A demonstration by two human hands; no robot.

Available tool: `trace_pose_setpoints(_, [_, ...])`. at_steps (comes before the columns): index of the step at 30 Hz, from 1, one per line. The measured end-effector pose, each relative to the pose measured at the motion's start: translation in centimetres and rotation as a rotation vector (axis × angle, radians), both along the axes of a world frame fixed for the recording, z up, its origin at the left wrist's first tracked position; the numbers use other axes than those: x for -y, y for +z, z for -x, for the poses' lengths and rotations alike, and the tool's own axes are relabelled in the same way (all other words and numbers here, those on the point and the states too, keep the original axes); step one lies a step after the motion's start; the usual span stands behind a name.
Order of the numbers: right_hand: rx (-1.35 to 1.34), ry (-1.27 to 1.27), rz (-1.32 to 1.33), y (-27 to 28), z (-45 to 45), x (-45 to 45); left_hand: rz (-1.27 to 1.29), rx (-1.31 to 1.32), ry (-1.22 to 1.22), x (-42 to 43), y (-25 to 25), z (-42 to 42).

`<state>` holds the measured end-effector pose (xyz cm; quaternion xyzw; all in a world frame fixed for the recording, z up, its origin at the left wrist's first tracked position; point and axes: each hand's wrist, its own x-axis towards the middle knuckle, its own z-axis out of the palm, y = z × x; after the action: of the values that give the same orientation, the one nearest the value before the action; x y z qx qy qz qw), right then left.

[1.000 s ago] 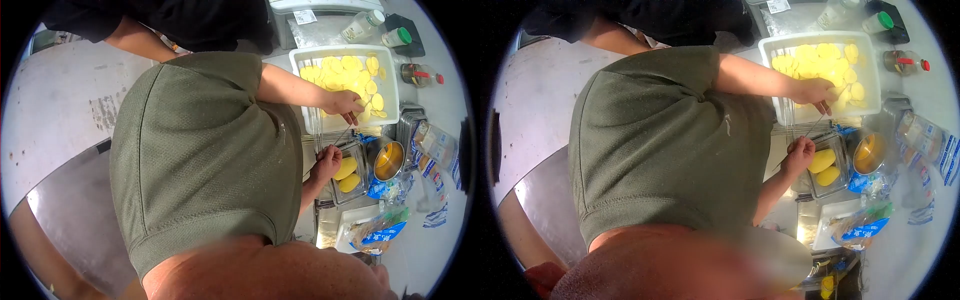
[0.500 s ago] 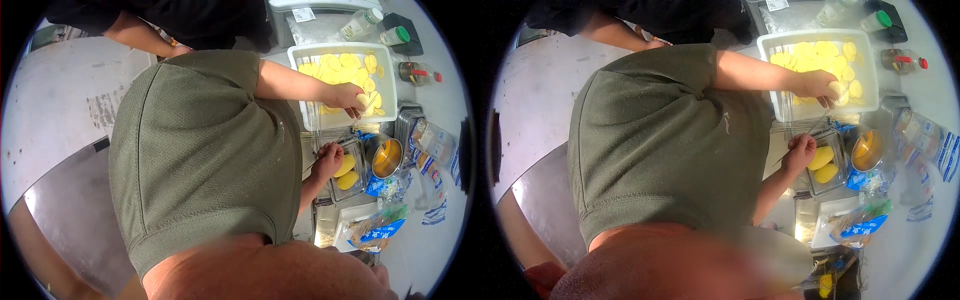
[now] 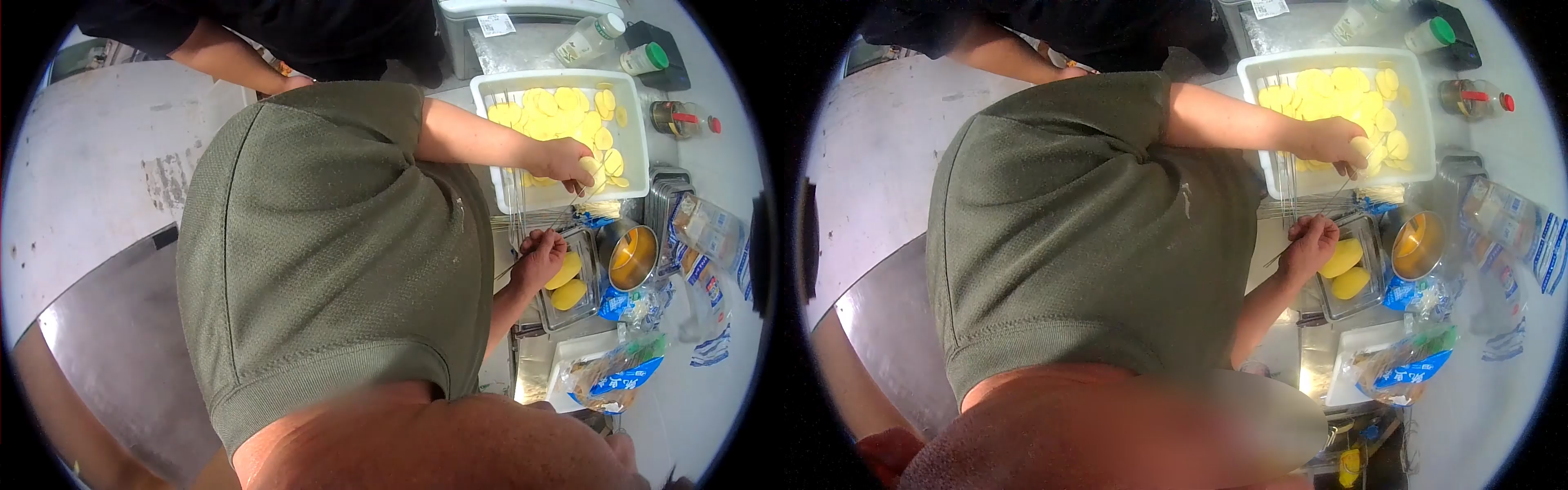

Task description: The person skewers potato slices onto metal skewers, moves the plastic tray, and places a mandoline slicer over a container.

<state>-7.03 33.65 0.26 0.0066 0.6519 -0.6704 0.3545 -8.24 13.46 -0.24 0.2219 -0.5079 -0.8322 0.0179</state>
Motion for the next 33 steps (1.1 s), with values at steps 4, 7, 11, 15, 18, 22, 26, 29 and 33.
trace_pose_setpoints(4, [-0.061,-0.034,-0.033,0.0,0.1,-0.1,0.003,0.001,0.014,0.5,-0.3,0.2])
trace_pose_setpoints(7, [-0.135,-0.056,-0.092,0.4,-0.1,-0.2,-0.002,0.064,0.084,1.6,-0.5,0.7])
trace_pose_setpoints(11, [-0.16,-0.069,-0.081,-0.4,-0.4,-1.0,-0.058,0.084,0.133,2.9,1.1,0.5])
trace_pose_setpoints(15, [-0.295,-0.016,-0.263,-0.4,-0.9,-0.9,-0.121,0.04,0.223,3.4,-0.4,1.2])
trace_pose_setpoints(18, [-0.317,0.033,-0.303,-0.7,-1.1,-0.9,-0.12,0.038,0.222,3.5,-0.8,1.4])
trace_pose_setpoints(22, [-0.427,0.096,-0.357,-0.3,-1.4,-0.8,-0.008,0.105,0.178,3.6,0.8,0.8])
trace_pose_setpoints(26, [-0.447,0.09,-0.339,-0.9,-1.5,-1.1,0.106,0.127,0.18,3.7,1.1,0.6])
trace_pose_setpoints(29, [-0.47,0.105,-0.337,-0.8,-1.4,-1.2,0.138,0.119,0.193,3.8,0.4,0.9])
trace_pose_setpoints(33, [-0.508,0.128,-0.424,-0.2,-1.5,-1.0,0.164,0.109,0.167,4.0,0.4,1.1])
